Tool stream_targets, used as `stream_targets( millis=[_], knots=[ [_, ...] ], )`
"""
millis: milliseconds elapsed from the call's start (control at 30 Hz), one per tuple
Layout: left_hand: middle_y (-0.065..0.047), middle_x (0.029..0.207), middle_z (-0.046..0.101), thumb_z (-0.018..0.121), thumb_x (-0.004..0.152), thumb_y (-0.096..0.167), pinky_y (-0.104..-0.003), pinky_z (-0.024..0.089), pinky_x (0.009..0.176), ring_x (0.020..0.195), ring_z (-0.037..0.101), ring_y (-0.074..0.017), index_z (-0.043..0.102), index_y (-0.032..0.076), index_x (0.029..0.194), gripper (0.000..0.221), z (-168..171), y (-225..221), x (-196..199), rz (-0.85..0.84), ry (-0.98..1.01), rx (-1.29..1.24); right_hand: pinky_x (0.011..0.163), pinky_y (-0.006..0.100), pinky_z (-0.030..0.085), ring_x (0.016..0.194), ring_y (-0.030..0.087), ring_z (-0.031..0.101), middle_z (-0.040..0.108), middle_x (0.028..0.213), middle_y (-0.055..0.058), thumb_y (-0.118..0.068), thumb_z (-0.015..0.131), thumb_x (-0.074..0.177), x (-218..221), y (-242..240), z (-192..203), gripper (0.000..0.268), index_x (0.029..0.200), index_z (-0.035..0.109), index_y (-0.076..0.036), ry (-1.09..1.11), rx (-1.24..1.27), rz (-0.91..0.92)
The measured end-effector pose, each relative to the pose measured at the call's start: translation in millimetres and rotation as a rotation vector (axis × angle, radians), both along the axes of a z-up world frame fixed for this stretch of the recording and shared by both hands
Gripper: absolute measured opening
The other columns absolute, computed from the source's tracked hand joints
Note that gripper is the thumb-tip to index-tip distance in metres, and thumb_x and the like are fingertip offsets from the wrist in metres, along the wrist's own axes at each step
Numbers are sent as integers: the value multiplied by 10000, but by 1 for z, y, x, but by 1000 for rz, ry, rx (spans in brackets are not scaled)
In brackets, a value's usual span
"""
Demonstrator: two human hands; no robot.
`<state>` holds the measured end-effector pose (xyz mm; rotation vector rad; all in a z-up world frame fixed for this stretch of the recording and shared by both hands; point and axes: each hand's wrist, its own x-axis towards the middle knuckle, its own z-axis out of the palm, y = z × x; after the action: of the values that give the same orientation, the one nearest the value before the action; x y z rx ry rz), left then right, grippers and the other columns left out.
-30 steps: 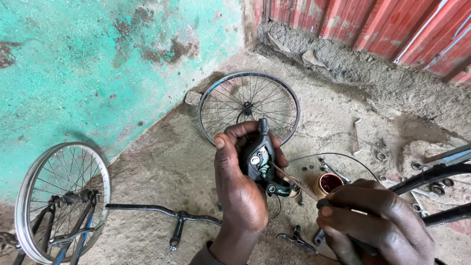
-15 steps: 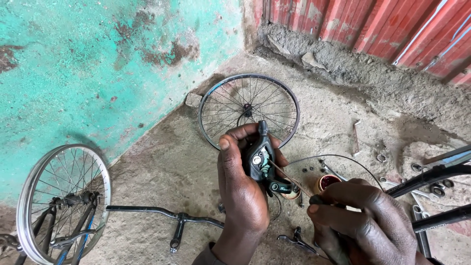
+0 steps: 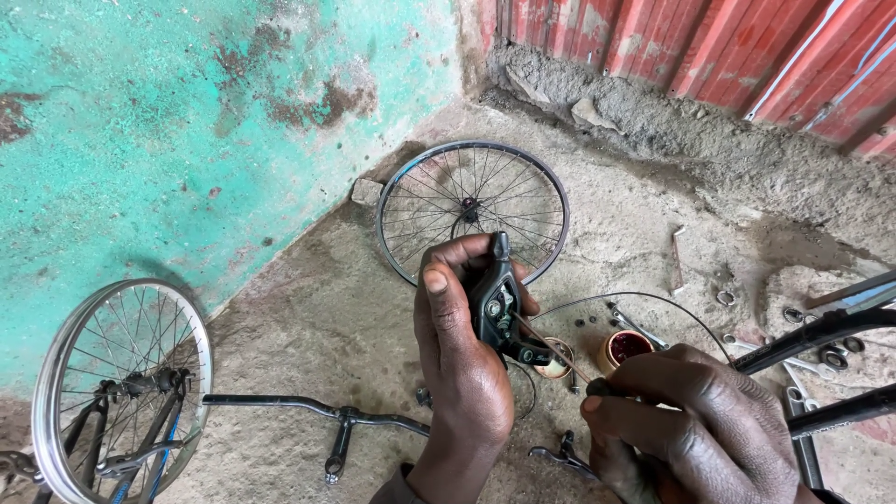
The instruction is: Disassembling a bicycle shifter using a screwdriver and removing the shifter cable.
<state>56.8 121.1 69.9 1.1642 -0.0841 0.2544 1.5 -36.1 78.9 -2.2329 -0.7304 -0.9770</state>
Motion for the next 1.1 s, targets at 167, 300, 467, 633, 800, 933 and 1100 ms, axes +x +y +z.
stream_targets(
  millis=[167, 300, 467, 633, 800, 933, 1100],
  knots=[
    [-98, 970, 650, 252, 1015, 556, -323, 499, 627, 748, 630, -144, 539, 41, 1235, 630, 1, -1, -2, -3, -12, 18, 550, 280, 538, 608, 150, 682, 710, 858, 81, -139, 820, 717, 2, -2, 1, 112, 774, 723, -135, 10, -10, 4],
    [-94, 959, 620, 232, 1045, 514, -341, 524, 689, 752, 604, -142, 531, 32, 1218, 593, 1, -2, -2, 11, -108, 72, 592, 299, 555, 651, 164, 701, 717, 861, 81, -190, 832, 697, -2, 0, 2, 141, 771, 728, -130, 53, 5, -24],
    [-96, 977, 607, 237, 1046, 534, -347, 525, 719, 770, 596, -142, 533, 39, 1207, 598, 1, -2, -2, 4, -133, 101, 552, 276, 565, 631, 152, 716, 722, 832, 65, -130, 820, 712, -1, -4, 3, 125, 776, 712, -135, 73, 1, -38],
    [-91, 967, 602, 222, 1037, 549, -341, 532, 694, 768, 595, -143, 532, 38, 1209, 622, 4, -2, -3, 16, -141, 147, 576, 264, 569, 611, 147, 711, 712, 786, 83, -83, 816, 686, -1, -2, 4, 146, 758, 689, -98, 64, 97, -20],
    [-70, 958, 579, 203, 1039, 554, -311, 535, 662, 767, 574, -135, 529, 39, 1210, 633, 10, -4, -6, 42, -179, 246, 575, 295, 550, 610, 164, 688, 703, 770, 76, -94, 820, 716, 0, -2, 5, 138, 777, 696, -99, 14, 30, -59],
    [-83, 928, 608, 218, 1043, 567, -319, 537, 616, 721, 597, -142, 539, 42, 1198, 635, 0, -4, -1, 21, -203, 172, 542, 254, 542, 588, 132, 698, 721, 779, 76, -91, 793, 728, -9, 4, 7, 109, 756, 688, -78, 136, 148, -98],
    [-97, 841, 656, 289, 1027, 582, -305, 484, 452, 562, 601, -146, 590, 6, 1144, 660, -8, 6, 10, -190, 27, -262, 506, 183, 526, 529, 66, 678, 754, 930, 76, -48, 728, 773, -9, -22, 4, 152, 905, 653, -50, 347, 289, -115]
  ],
)
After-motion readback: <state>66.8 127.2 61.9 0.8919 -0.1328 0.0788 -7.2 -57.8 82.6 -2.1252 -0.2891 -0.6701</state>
